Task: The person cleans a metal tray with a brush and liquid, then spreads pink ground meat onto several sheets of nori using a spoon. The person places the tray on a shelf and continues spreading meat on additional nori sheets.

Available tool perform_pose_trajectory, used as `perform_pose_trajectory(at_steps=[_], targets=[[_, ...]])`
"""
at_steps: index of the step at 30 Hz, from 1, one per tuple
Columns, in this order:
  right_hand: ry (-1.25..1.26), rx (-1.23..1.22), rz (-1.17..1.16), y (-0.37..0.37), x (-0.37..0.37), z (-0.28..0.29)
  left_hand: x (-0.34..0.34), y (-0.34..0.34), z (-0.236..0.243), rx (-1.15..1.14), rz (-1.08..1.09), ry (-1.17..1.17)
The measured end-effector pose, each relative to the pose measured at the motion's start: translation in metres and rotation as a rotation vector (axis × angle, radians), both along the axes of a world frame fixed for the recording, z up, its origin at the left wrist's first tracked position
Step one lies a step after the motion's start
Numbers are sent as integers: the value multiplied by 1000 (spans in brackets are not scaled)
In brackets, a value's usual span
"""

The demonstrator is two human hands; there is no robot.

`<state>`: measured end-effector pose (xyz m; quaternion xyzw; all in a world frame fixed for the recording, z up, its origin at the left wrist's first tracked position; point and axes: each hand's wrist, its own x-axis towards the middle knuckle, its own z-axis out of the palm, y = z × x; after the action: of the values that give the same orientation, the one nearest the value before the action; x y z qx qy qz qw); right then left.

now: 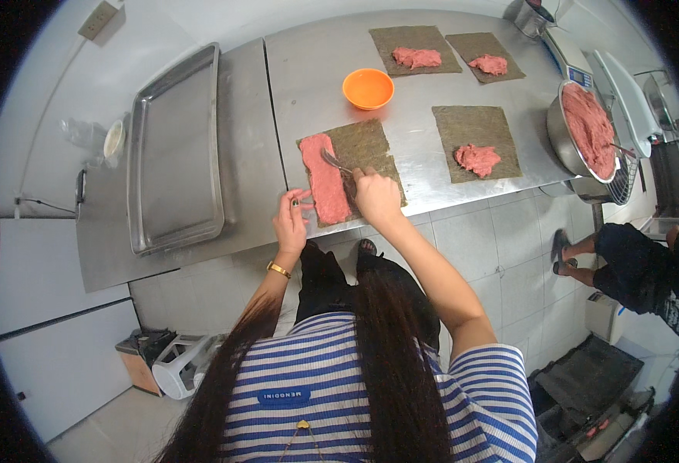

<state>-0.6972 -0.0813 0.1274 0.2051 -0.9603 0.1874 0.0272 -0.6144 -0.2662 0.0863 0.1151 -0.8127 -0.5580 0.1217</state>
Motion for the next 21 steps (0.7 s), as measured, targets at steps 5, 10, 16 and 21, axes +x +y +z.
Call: perform_pose_trajectory(at_steps=[5, 10, 16, 21], targets=[[68, 194, 75, -1, 30, 10, -2, -2, 0, 31, -13, 1], [-99, 162, 320, 17, 35, 37, -1, -3, -2, 29, -8, -13], [38, 176, 151, 7, 18, 25, -1, -4, -3, 83, -25, 5], [140, 248, 254, 2, 51, 17, -1, -4, -2, 103, -18, 10]])
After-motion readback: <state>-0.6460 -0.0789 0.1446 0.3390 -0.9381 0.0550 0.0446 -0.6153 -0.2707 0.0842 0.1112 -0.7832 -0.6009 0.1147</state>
